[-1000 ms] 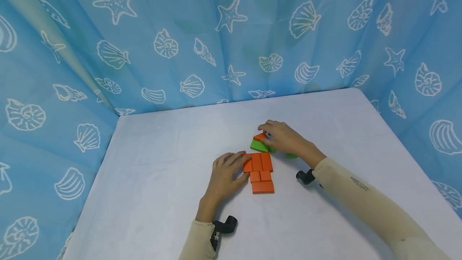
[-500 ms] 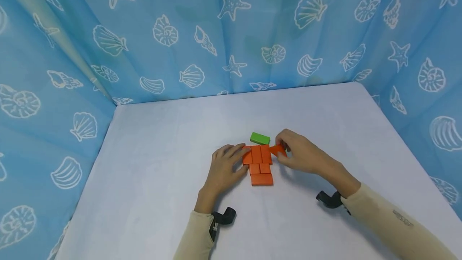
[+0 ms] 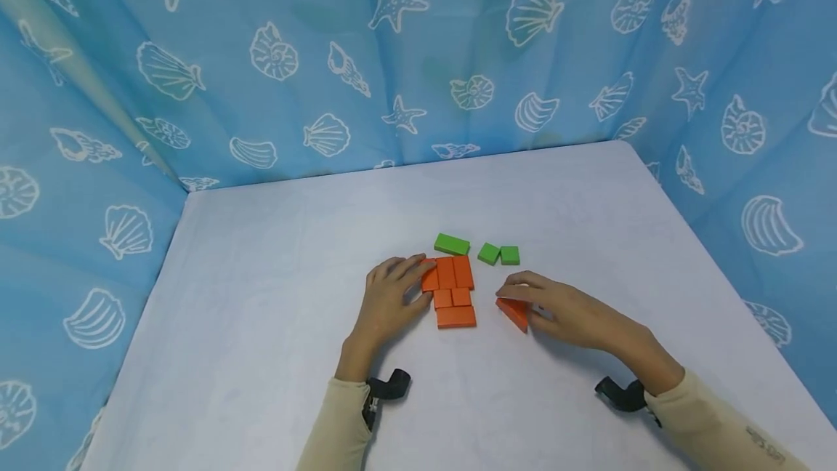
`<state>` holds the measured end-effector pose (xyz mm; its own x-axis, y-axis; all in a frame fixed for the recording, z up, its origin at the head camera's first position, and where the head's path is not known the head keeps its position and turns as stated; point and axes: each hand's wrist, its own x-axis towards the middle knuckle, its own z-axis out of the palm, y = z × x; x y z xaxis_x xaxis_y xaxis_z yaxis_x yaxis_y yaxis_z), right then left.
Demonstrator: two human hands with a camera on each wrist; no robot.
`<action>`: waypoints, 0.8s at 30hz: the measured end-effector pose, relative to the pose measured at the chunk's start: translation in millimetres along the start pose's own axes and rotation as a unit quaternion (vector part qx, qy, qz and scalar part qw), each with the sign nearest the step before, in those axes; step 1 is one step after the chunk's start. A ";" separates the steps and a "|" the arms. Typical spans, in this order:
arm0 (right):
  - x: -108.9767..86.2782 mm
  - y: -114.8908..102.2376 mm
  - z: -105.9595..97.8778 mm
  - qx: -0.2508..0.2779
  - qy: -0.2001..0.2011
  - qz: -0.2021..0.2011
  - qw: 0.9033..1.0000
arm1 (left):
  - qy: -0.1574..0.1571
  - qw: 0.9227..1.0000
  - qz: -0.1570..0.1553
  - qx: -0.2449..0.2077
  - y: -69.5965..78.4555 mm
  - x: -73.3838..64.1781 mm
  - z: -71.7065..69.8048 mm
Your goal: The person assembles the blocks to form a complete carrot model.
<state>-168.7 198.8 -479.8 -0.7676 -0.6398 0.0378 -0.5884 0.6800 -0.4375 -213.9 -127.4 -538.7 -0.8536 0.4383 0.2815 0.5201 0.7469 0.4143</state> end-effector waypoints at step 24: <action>0.6 -41.2 43.2 0.060 0.038 -0.122 0.990 | 0.001 1.000 0.007 0.001 -3.7 -1.0 0.9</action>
<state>-133.9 155.0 -500.6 -0.6261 -0.7477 0.2213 -0.7278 0.4586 -0.5098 -215.0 -130.1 -541.3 -0.8464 0.4474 0.2888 0.5316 0.7416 0.4092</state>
